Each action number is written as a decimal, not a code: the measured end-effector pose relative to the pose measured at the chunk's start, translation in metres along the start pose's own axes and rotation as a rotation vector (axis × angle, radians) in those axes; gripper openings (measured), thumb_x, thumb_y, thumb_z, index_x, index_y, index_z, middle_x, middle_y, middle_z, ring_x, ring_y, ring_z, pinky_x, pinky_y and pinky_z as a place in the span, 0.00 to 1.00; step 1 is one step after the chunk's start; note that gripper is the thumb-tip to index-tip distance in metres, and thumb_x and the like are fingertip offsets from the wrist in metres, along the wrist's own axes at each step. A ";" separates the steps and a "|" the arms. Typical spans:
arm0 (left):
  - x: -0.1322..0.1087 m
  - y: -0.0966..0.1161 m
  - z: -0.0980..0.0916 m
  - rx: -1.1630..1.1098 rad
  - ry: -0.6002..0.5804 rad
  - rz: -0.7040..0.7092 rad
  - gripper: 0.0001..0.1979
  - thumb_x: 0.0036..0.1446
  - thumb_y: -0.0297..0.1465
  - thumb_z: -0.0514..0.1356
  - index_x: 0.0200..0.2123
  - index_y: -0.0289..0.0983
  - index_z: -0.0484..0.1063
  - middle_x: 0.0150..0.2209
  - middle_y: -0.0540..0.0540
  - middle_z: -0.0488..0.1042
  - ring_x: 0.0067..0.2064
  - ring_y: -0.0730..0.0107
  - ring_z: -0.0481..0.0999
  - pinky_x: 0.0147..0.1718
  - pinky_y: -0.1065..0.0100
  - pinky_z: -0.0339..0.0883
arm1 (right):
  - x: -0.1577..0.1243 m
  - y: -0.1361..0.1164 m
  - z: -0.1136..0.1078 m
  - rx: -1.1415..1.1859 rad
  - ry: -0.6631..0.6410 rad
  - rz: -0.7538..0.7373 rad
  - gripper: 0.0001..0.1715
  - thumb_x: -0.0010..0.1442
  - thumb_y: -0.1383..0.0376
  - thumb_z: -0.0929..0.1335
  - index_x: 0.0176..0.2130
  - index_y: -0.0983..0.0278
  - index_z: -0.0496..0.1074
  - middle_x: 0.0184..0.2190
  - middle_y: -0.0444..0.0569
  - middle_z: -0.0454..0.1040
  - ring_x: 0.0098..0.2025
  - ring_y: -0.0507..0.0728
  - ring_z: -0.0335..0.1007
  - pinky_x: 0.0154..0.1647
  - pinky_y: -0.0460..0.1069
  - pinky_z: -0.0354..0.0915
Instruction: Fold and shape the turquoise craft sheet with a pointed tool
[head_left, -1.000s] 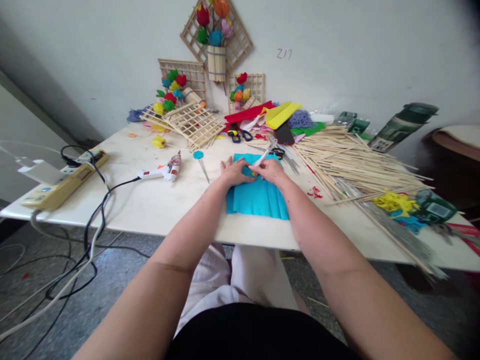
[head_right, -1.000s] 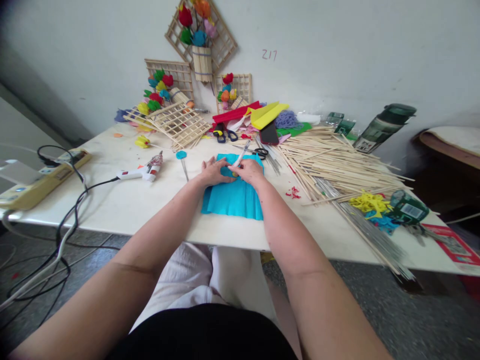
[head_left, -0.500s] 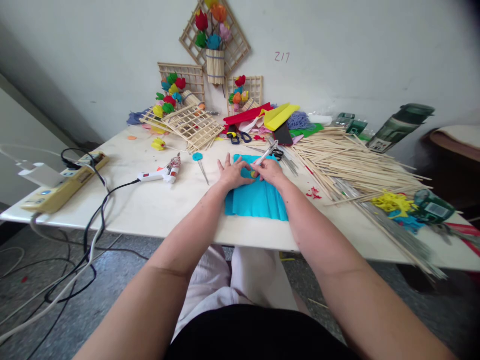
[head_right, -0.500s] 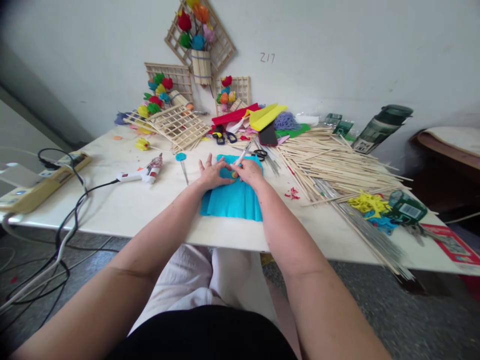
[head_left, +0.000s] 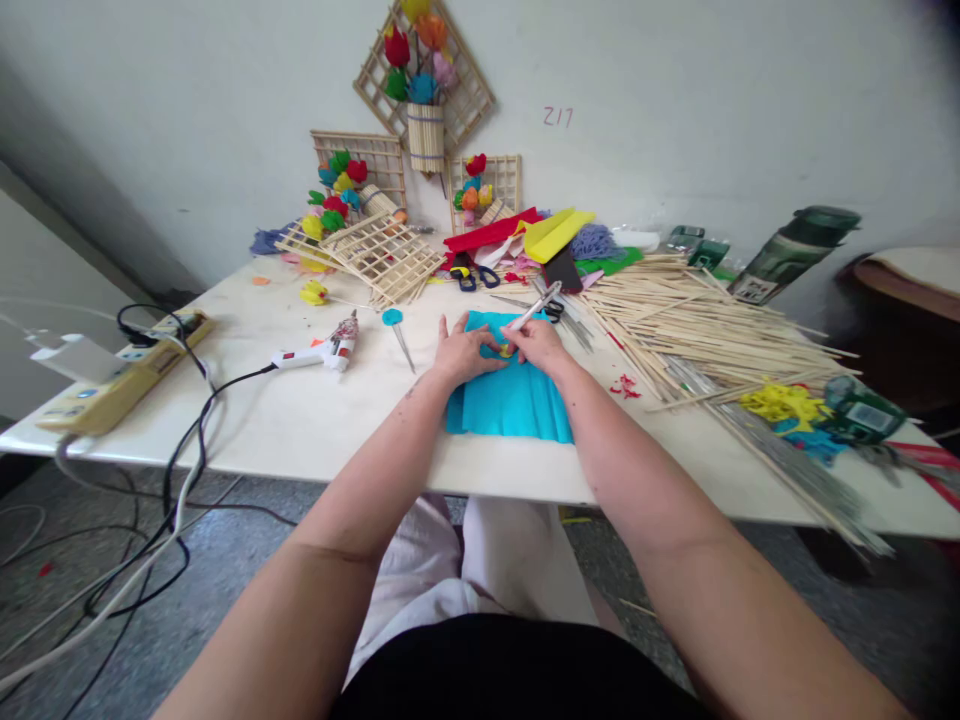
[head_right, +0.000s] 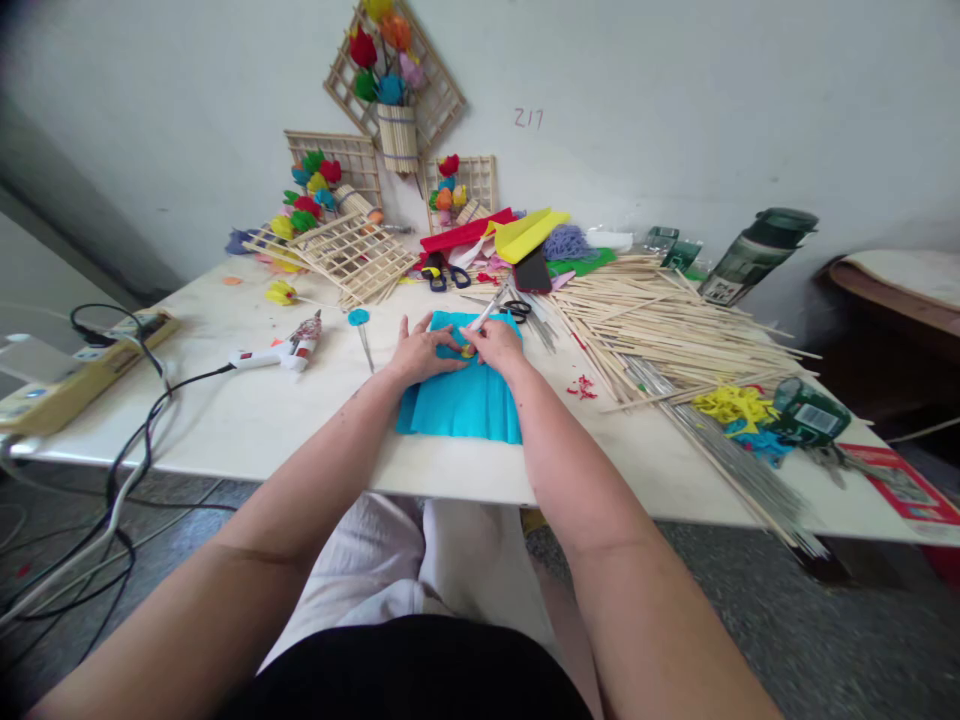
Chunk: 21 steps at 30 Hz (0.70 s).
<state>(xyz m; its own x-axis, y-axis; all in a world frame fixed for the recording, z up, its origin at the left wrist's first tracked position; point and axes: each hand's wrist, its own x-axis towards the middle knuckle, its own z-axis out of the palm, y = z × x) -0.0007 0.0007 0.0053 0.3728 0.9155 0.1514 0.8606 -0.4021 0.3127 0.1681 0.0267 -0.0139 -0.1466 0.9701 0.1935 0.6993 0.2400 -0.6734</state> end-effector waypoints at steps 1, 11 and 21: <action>0.000 0.000 0.000 -0.008 -0.009 -0.002 0.18 0.48 0.49 0.59 0.40 0.48 0.74 0.57 0.52 0.66 0.65 0.55 0.46 0.60 0.42 0.23 | 0.000 0.000 0.000 0.012 0.010 0.002 0.28 0.57 0.46 0.60 0.39 0.64 0.73 0.24 0.44 0.75 0.18 0.49 0.67 0.23 0.44 0.62; 0.001 -0.001 0.001 -0.044 -0.035 -0.002 0.18 0.48 0.46 0.60 0.42 0.49 0.73 0.58 0.52 0.64 0.63 0.51 0.53 0.59 0.40 0.30 | -0.008 -0.015 -0.006 -0.044 0.020 0.060 0.26 0.55 0.47 0.63 0.37 0.64 0.75 0.15 0.42 0.69 0.19 0.51 0.66 0.25 0.45 0.60; 0.002 0.000 0.002 -0.045 -0.041 -0.007 0.18 0.48 0.46 0.61 0.43 0.48 0.73 0.59 0.50 0.63 0.63 0.50 0.53 0.58 0.39 0.32 | -0.008 -0.019 -0.006 -0.206 0.029 0.057 0.22 0.57 0.50 0.63 0.38 0.62 0.77 0.25 0.47 0.75 0.31 0.54 0.70 0.31 0.45 0.60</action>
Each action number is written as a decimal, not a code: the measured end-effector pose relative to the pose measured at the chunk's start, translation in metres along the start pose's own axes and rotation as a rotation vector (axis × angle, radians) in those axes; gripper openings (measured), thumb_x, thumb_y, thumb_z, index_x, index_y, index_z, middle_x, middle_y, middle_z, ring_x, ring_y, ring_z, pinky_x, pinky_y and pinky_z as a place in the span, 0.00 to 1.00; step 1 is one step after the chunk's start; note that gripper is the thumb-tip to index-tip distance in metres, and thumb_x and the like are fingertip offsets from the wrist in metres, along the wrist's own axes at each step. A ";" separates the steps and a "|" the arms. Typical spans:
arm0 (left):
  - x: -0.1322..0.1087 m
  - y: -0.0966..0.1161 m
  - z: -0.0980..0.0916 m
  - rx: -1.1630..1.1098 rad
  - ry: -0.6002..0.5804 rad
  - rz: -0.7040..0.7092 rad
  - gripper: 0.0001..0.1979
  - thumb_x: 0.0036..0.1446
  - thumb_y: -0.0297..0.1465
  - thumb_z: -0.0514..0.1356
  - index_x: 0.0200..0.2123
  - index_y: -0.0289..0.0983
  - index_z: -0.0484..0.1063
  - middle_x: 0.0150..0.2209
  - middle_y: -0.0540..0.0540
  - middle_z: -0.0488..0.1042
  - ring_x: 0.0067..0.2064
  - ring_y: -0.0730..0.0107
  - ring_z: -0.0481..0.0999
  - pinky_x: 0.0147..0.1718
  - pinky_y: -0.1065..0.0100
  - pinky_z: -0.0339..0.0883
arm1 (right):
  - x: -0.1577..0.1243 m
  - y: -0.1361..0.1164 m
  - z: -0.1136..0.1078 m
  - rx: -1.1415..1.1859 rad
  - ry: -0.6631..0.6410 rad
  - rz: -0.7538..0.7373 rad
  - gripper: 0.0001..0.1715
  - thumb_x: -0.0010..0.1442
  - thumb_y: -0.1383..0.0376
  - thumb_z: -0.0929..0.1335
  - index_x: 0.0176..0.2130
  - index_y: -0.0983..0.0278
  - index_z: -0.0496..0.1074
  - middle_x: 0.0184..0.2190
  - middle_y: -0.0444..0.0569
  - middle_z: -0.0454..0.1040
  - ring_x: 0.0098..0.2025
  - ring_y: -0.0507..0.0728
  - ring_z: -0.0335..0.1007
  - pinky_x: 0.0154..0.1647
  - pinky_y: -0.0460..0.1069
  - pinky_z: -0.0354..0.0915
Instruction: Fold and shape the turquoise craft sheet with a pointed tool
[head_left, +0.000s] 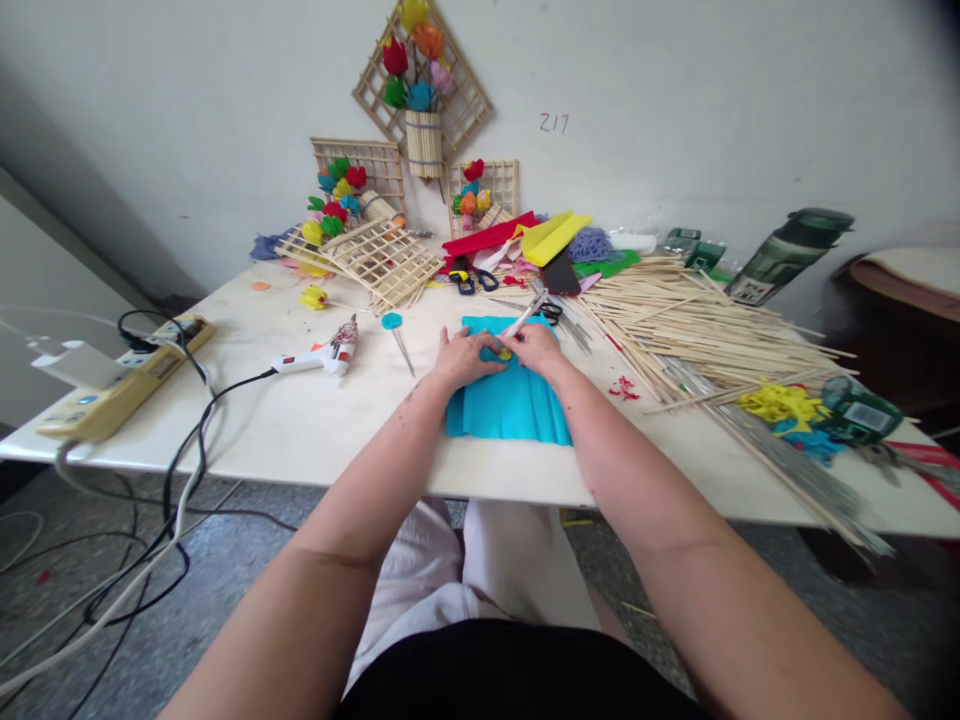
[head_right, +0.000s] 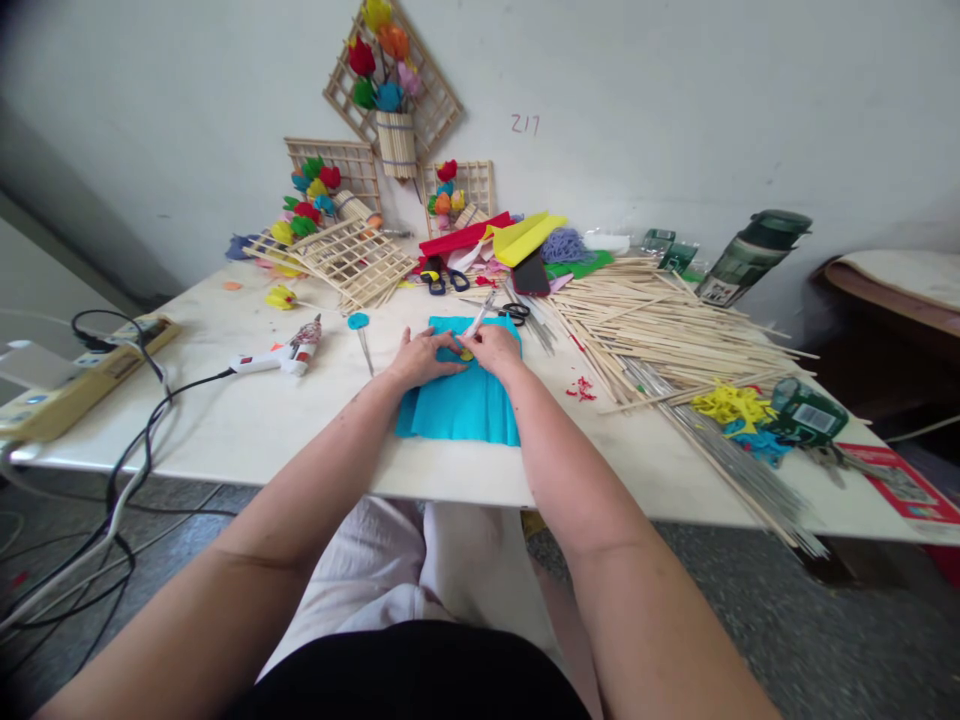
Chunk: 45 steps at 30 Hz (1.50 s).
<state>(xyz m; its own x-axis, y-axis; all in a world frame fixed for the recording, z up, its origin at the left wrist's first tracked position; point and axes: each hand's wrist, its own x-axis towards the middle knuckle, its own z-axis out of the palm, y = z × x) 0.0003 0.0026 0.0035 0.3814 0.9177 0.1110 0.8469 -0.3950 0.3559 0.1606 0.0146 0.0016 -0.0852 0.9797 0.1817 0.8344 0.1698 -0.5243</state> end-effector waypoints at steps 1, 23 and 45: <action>0.000 0.000 0.000 -0.002 0.000 0.001 0.18 0.48 0.46 0.61 0.43 0.48 0.73 0.59 0.50 0.63 0.63 0.50 0.53 0.58 0.38 0.31 | 0.000 0.000 0.000 -0.010 0.002 0.003 0.22 0.57 0.51 0.63 0.38 0.62 0.77 0.26 0.48 0.76 0.32 0.54 0.70 0.31 0.45 0.60; -0.001 -0.001 0.001 0.025 0.007 0.027 0.18 0.49 0.47 0.59 0.42 0.48 0.72 0.59 0.50 0.63 0.63 0.50 0.53 0.58 0.38 0.32 | 0.007 0.016 0.002 0.303 0.086 0.129 0.22 0.56 0.51 0.63 0.37 0.66 0.73 0.23 0.46 0.74 0.18 0.49 0.66 0.23 0.44 0.63; 0.013 0.009 0.007 -0.039 0.020 -0.126 0.13 0.47 0.43 0.61 0.34 0.43 0.75 0.64 0.48 0.51 0.66 0.45 0.33 0.55 0.33 0.24 | -0.005 -0.002 -0.009 0.151 0.083 0.121 0.16 0.58 0.58 0.62 0.41 0.61 0.73 0.28 0.44 0.78 0.28 0.52 0.72 0.35 0.45 0.64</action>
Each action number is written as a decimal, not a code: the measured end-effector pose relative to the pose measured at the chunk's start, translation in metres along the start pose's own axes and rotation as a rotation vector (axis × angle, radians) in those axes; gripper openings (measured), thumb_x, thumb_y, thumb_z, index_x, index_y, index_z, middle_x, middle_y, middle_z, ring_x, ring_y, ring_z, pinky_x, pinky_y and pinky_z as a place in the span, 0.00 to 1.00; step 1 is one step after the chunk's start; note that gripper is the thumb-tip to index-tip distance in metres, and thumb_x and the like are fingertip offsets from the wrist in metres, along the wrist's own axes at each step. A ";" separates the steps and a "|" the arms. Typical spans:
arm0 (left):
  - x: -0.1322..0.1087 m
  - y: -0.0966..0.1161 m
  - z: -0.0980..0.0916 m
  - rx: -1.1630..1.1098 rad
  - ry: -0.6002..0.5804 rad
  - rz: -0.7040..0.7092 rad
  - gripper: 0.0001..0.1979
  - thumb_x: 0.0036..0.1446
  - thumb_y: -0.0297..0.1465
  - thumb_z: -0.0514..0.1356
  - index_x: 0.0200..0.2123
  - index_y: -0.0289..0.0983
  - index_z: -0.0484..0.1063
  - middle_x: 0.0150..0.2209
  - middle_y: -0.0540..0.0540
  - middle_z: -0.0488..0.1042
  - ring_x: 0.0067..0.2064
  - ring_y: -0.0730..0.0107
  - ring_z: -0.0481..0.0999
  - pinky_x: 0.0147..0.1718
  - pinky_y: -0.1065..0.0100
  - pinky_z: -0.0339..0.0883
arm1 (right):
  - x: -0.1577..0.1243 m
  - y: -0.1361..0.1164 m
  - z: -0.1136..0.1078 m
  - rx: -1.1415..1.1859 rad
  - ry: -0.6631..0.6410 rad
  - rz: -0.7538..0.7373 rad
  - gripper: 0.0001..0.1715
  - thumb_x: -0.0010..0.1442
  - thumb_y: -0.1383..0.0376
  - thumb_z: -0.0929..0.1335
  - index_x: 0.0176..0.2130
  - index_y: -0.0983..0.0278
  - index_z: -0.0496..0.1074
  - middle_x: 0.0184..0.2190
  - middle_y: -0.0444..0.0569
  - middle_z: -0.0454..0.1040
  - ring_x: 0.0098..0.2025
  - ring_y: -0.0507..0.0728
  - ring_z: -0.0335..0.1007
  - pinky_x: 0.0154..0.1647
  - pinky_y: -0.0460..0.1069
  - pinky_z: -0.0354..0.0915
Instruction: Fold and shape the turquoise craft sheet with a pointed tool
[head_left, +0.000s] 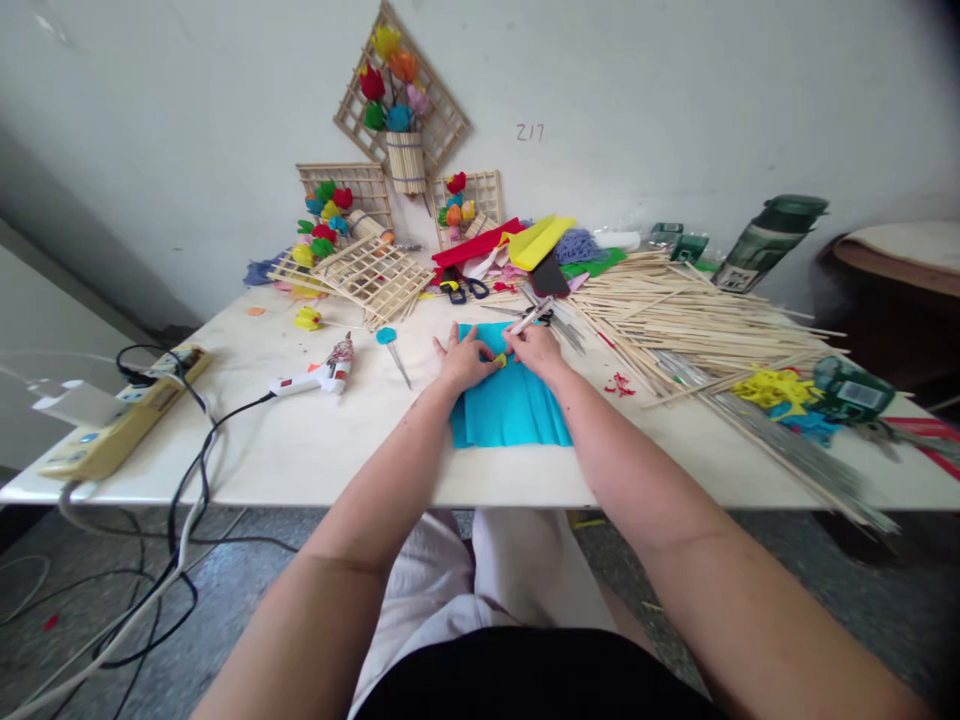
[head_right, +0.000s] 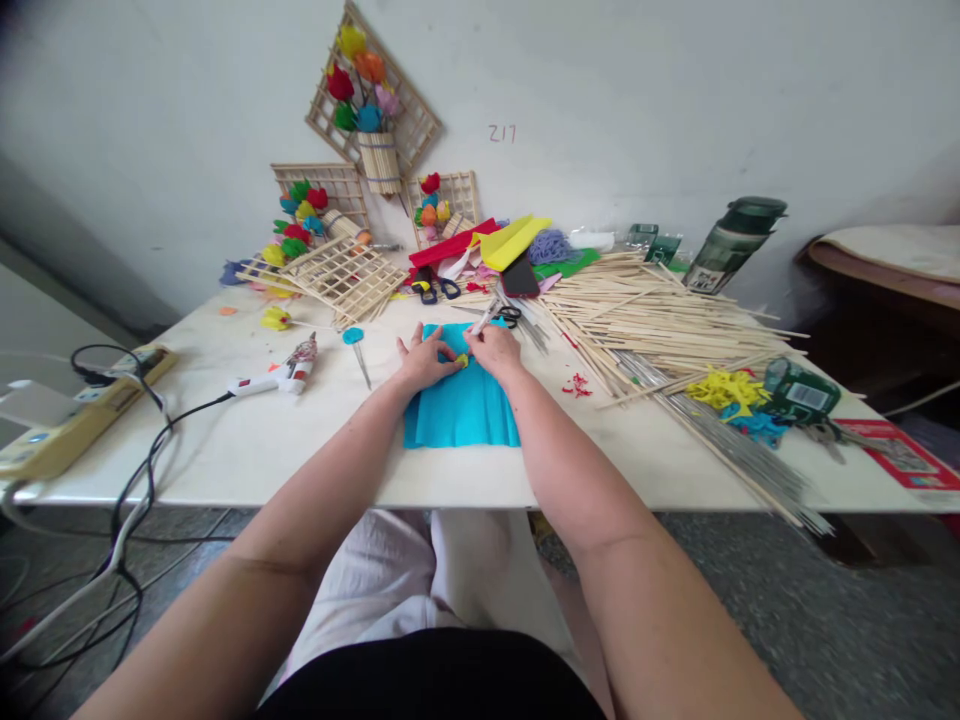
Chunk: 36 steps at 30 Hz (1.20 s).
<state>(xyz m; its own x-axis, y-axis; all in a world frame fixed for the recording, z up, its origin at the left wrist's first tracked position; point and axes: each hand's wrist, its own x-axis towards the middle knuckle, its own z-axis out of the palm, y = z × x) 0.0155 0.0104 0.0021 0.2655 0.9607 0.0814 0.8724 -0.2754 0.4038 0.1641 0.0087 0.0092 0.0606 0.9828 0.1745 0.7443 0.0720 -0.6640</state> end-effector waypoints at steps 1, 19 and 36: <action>0.000 -0.001 -0.002 -0.016 -0.004 -0.007 0.12 0.47 0.42 0.62 0.33 0.42 0.75 0.64 0.49 0.52 0.66 0.46 0.34 0.55 0.33 0.24 | 0.000 0.000 0.000 -0.012 0.003 0.000 0.16 0.58 0.58 0.62 0.41 0.61 0.74 0.28 0.44 0.78 0.30 0.52 0.73 0.36 0.46 0.64; -0.009 -0.024 -0.040 -0.673 0.105 -0.186 0.10 0.45 0.30 0.63 0.24 0.36 0.62 0.21 0.51 0.73 0.23 0.72 0.75 0.23 0.74 0.66 | 0.009 0.009 0.004 -0.130 0.056 -0.032 0.19 0.60 0.54 0.60 0.45 0.55 0.73 0.36 0.44 0.78 0.39 0.54 0.71 0.38 0.47 0.62; -0.022 -0.022 -0.045 -0.723 -0.245 -0.329 0.13 0.44 0.28 0.65 0.25 0.37 0.60 0.16 0.54 0.69 0.18 0.71 0.73 0.17 0.76 0.61 | 0.012 0.006 0.013 -0.546 0.091 -0.312 0.22 0.63 0.56 0.55 0.50 0.57 0.69 0.41 0.51 0.75 0.45 0.59 0.65 0.36 0.49 0.56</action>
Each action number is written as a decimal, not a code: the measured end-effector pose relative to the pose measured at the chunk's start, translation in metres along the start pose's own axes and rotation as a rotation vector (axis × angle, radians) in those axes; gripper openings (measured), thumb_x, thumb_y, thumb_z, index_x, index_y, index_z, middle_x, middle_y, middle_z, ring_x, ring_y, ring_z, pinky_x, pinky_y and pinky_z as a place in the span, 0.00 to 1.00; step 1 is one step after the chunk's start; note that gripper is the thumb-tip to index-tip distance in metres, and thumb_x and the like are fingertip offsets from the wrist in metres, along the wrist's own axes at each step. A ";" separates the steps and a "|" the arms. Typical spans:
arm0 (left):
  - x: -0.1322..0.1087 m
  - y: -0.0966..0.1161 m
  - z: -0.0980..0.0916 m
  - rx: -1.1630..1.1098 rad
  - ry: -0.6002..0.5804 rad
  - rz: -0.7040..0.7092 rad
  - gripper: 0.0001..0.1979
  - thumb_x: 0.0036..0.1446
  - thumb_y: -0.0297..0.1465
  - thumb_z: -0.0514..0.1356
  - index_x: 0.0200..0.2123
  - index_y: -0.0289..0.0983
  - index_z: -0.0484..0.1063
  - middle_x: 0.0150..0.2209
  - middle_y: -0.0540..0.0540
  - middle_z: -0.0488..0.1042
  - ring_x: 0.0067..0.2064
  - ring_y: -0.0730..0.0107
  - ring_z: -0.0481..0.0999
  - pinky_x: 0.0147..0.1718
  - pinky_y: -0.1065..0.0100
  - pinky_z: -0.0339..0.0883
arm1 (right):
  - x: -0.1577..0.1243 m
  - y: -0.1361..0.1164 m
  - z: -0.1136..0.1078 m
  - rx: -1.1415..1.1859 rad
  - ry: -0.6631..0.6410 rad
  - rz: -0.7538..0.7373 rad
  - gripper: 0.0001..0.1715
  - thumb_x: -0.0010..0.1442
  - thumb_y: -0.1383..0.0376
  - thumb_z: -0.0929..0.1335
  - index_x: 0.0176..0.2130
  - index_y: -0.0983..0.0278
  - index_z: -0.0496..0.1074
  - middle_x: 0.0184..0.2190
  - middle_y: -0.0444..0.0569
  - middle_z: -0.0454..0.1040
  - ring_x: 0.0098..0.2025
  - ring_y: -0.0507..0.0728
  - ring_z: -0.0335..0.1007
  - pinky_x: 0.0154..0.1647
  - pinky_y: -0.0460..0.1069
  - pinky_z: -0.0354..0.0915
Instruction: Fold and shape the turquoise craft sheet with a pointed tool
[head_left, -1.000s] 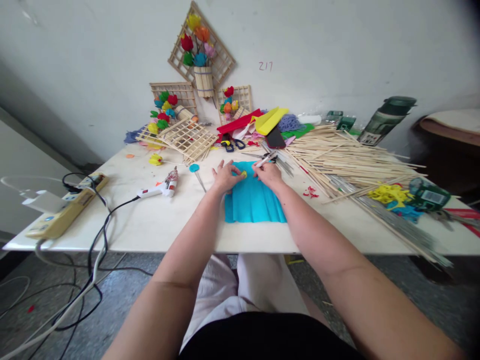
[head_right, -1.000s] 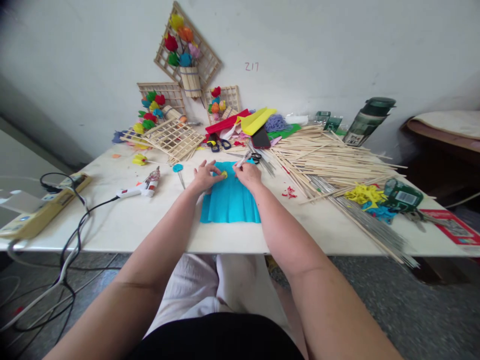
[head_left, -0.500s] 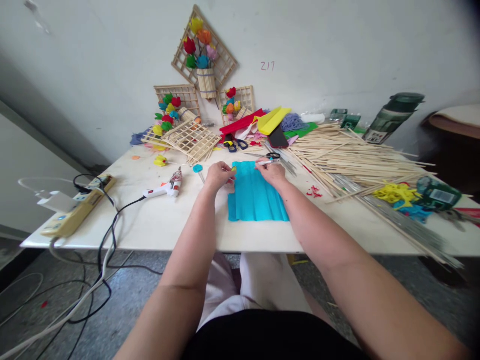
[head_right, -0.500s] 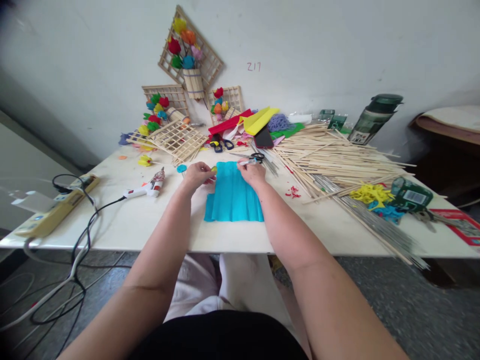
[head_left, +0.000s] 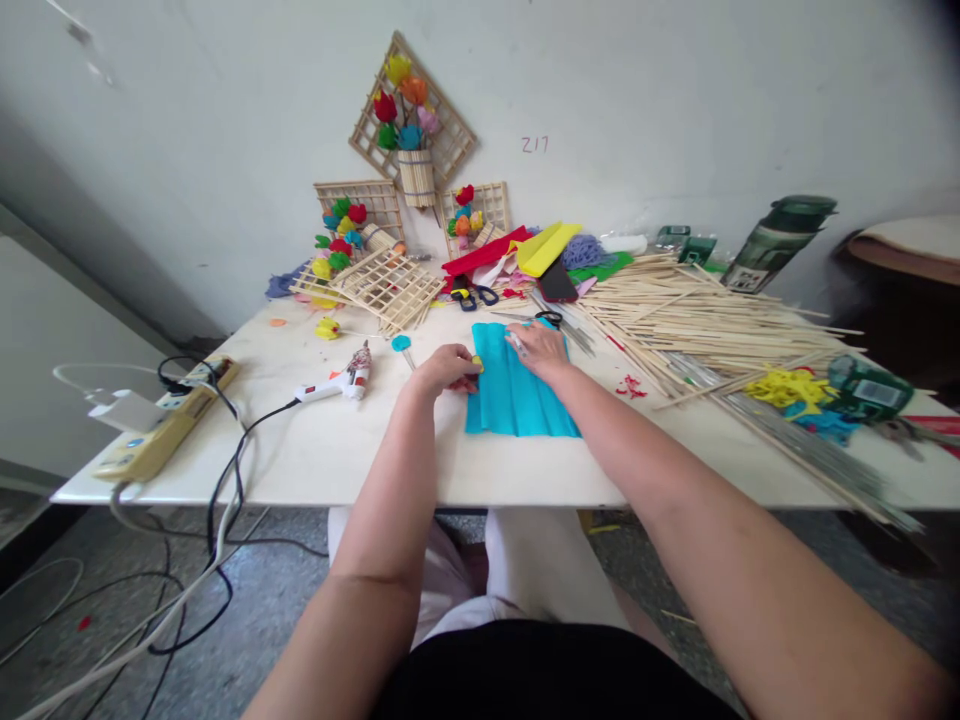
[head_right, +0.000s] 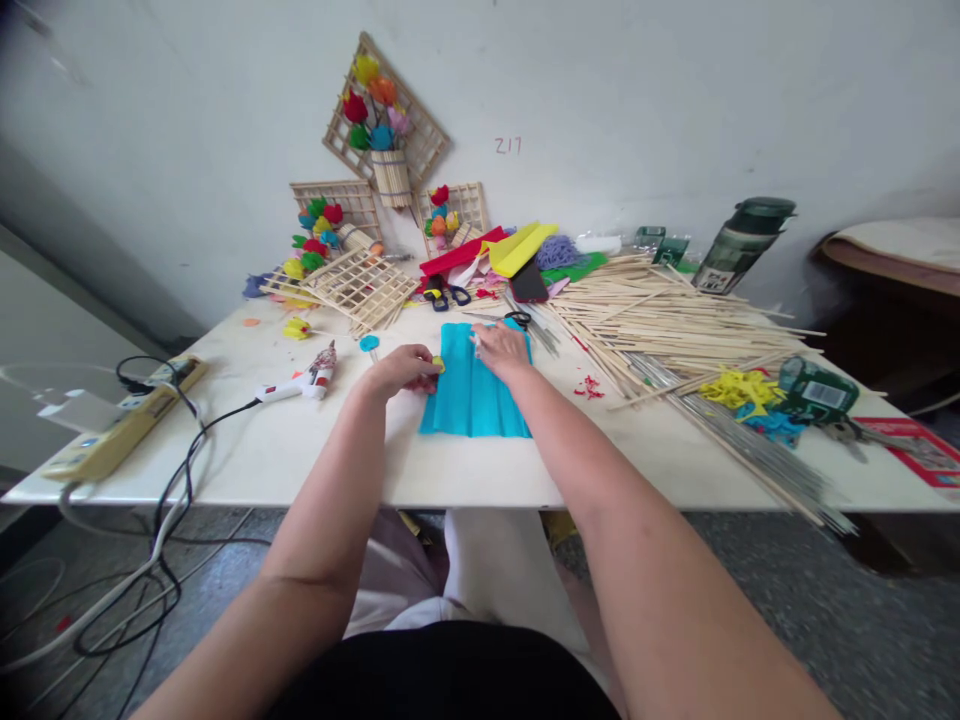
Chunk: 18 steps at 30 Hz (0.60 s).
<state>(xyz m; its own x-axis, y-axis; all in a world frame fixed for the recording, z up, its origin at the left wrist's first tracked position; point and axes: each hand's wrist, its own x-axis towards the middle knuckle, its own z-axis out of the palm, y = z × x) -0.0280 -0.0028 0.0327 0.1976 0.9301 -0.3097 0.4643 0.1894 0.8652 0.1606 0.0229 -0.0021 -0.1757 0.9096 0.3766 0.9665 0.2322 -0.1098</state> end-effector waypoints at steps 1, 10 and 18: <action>0.000 0.000 0.000 0.023 -0.013 0.011 0.12 0.44 0.28 0.64 0.25 0.37 0.60 0.16 0.54 0.68 0.18 0.72 0.73 0.17 0.77 0.60 | 0.001 0.000 0.000 -0.016 -0.015 -0.025 0.22 0.63 0.57 0.55 0.49 0.58 0.68 0.42 0.51 0.75 0.46 0.59 0.64 0.36 0.49 0.56; -0.001 0.004 0.009 0.620 0.134 0.220 0.05 0.46 0.32 0.61 0.26 0.38 0.67 0.27 0.48 0.74 0.35 0.62 0.76 0.32 0.66 0.69 | 0.015 0.008 0.001 -0.103 -0.035 -0.116 0.24 0.64 0.57 0.53 0.52 0.59 0.67 0.42 0.54 0.75 0.48 0.60 0.62 0.37 0.50 0.56; -0.010 0.014 0.052 0.804 0.396 0.085 0.15 0.59 0.29 0.48 0.49 0.35 0.63 0.45 0.34 0.72 0.48 0.52 0.73 0.42 0.57 0.66 | 0.019 0.009 0.003 -0.114 -0.041 -0.047 0.22 0.64 0.61 0.54 0.51 0.60 0.67 0.43 0.53 0.74 0.47 0.59 0.64 0.38 0.50 0.57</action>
<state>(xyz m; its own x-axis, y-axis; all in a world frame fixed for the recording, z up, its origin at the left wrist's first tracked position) 0.0217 -0.0257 0.0273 0.0162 0.9994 0.0297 0.9551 -0.0243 0.2954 0.1651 0.0430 0.0010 -0.2267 0.9125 0.3406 0.9716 0.2362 0.0137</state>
